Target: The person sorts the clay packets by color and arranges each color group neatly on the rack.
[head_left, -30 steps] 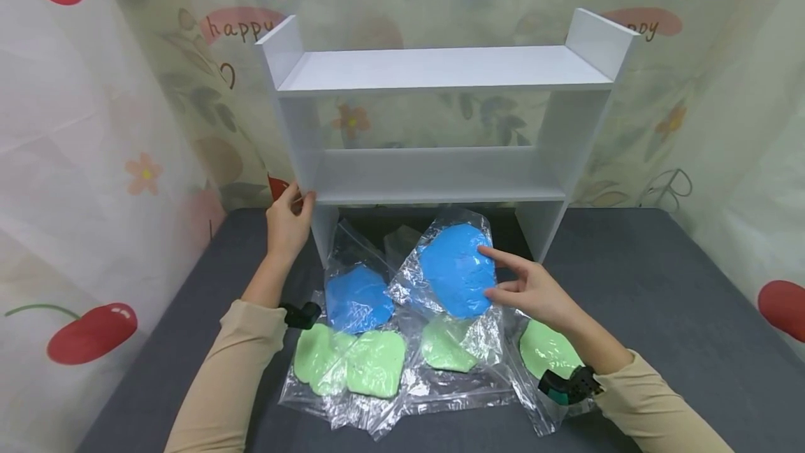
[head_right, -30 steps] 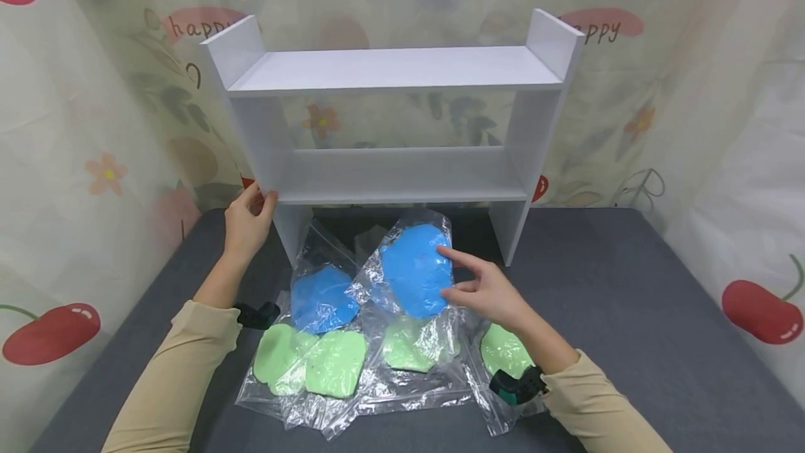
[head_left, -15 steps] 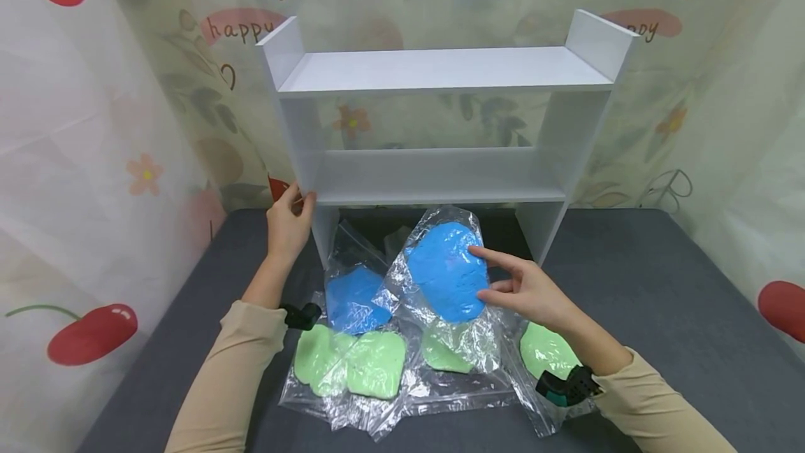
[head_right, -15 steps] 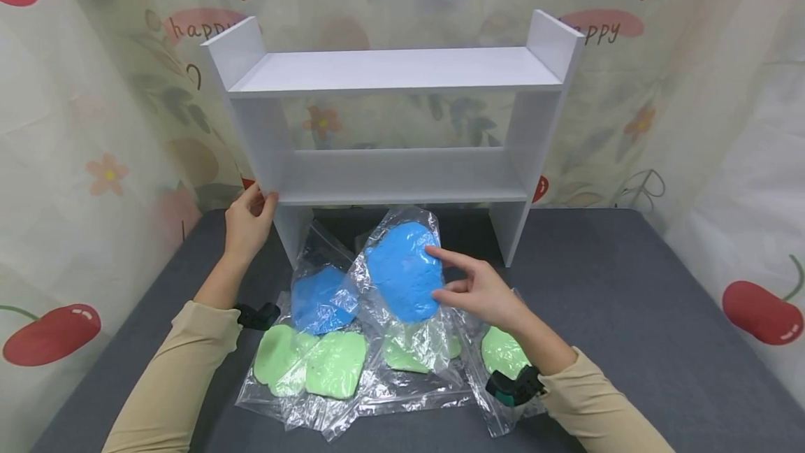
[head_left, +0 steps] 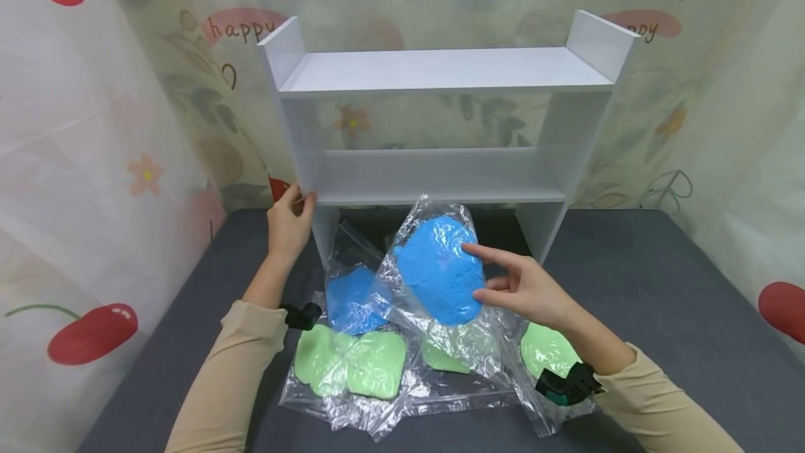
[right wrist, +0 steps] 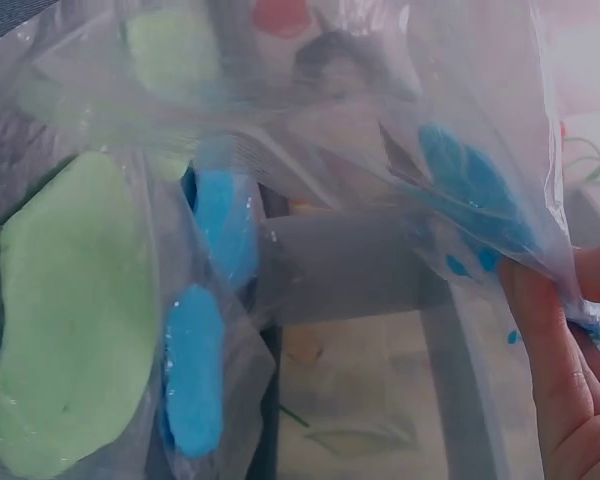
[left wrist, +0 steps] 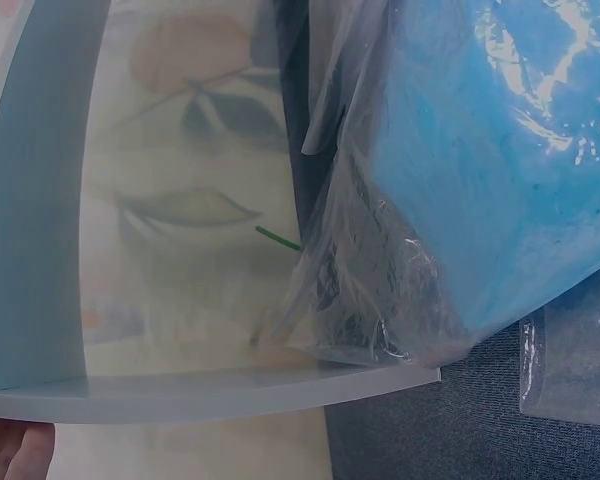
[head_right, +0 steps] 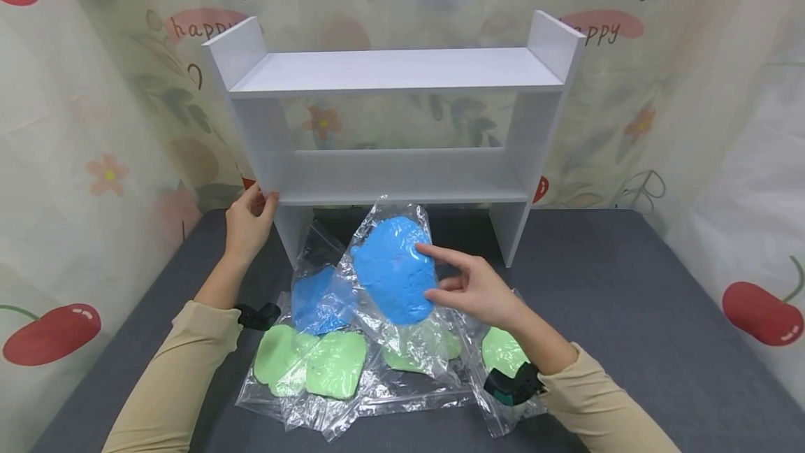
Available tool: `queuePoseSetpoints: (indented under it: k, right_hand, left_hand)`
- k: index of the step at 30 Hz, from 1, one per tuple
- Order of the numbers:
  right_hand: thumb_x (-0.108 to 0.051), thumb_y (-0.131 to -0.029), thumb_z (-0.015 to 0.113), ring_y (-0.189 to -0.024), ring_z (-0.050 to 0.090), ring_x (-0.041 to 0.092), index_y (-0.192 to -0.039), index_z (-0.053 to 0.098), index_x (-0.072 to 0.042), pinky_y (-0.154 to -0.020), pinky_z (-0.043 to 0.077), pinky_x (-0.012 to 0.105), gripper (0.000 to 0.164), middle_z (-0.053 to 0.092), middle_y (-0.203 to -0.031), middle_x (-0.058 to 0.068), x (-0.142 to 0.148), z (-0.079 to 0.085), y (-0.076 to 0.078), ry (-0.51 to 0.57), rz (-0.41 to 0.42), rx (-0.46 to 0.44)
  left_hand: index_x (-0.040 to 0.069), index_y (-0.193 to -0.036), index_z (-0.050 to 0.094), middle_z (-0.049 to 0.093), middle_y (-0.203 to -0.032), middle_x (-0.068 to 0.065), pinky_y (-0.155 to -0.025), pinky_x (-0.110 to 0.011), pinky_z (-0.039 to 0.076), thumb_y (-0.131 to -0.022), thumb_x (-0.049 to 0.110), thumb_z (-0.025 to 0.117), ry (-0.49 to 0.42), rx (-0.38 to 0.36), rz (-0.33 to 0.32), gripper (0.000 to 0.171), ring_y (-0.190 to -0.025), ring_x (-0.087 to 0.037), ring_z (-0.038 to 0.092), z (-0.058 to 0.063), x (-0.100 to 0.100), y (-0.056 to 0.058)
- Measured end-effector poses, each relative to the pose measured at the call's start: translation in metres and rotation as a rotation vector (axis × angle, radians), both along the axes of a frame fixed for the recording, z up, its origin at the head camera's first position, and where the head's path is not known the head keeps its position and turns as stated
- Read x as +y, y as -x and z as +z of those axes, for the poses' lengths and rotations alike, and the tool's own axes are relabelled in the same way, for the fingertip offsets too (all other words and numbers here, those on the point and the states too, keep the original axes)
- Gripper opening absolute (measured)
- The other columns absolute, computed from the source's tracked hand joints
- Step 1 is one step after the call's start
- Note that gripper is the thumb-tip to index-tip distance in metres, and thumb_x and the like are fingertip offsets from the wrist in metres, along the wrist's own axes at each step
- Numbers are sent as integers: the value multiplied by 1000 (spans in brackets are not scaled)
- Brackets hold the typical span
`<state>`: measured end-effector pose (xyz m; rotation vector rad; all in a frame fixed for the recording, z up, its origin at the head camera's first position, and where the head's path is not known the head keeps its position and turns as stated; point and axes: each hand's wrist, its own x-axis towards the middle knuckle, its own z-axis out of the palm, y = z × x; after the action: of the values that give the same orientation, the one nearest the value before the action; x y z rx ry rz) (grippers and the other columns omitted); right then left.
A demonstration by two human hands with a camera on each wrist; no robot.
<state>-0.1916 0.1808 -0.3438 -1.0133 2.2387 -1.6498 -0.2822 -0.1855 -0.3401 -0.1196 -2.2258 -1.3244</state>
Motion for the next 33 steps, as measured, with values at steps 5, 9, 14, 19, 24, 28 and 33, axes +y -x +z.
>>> queuePoseSetpoints:
  k: [5, 9, 14, 19, 24, 28, 33]
  right_hand:
    - [0, -87, 62, -55, 54, 6, -143, 34, 1, -43, 33, 29, 63, 42, -138, -20, -2, 11, -3, 6, 3, 45]
    - [1, -86, 62, -58, 56, 7, -142, 35, 2, -45, 37, 27, 62, 44, -134, -25, -3, 22, -5, 0, -21, 85]
    - [1, -85, 64, -64, 61, 9, -141, 37, 0, -49, 43, 24, 62, 43, -135, -25, -4, 33, -5, -12, -61, 131]
    - [2, -84, 64, -75, 66, 7, -141, 38, 0, -51, 44, 23, 63, 43, -136, -23, -4, 43, -4, 16, -76, 156]
    - [4, -84, 64, -82, 68, 6, -141, 37, 2, -60, 52, 19, 63, 43, -138, -20, -5, 53, -2, 49, -76, 181]
    - [3, -84, 64, -84, 68, 7, -141, 38, 0, -70, 55, 21, 63, 43, -140, -16, -8, 61, 2, 55, -91, 204]
    - [4, -83, 64, -86, 68, 8, -140, 38, 2, -71, 55, 21, 63, 44, -141, -10, -12, 71, 6, 82, -84, 202]
  left_hand:
    - [6, -132, 53, 61, -122, -24, -88, -46, 51, -95, 14, 52, 3, 2, 5, 38, -108, -38, 62, 0, 0, 0]
    - [6, -132, 53, 61, -122, -24, -88, -47, 51, -95, 14, 52, 7, 6, 5, 37, -108, -38, 62, 0, 0, 0]
    - [5, -131, 54, 61, -122, -24, -88, -47, 51, -95, 13, 52, 8, 10, 4, 37, -108, -38, 62, 0, 0, 0]
    - [5, -132, 53, 61, -121, -25, -88, -47, 51, -95, 14, 52, 3, 10, 2, 38, -108, -38, 62, 0, 0, -1]
    - [6, -132, 53, 61, -121, -24, -88, -46, 51, -95, 14, 52, 1, 5, 3, 38, -108, -38, 62, 1, 0, -1]
    - [6, -132, 53, 61, -121, -24, -88, -46, 51, -95, 14, 52, 2, 1, 4, 38, -109, -37, 62, 1, 0, -1]
    - [6, -133, 51, 61, -121, -25, -88, -46, 51, -95, 14, 52, 1, -9, 4, 39, -109, -37, 62, 1, 1, 0]
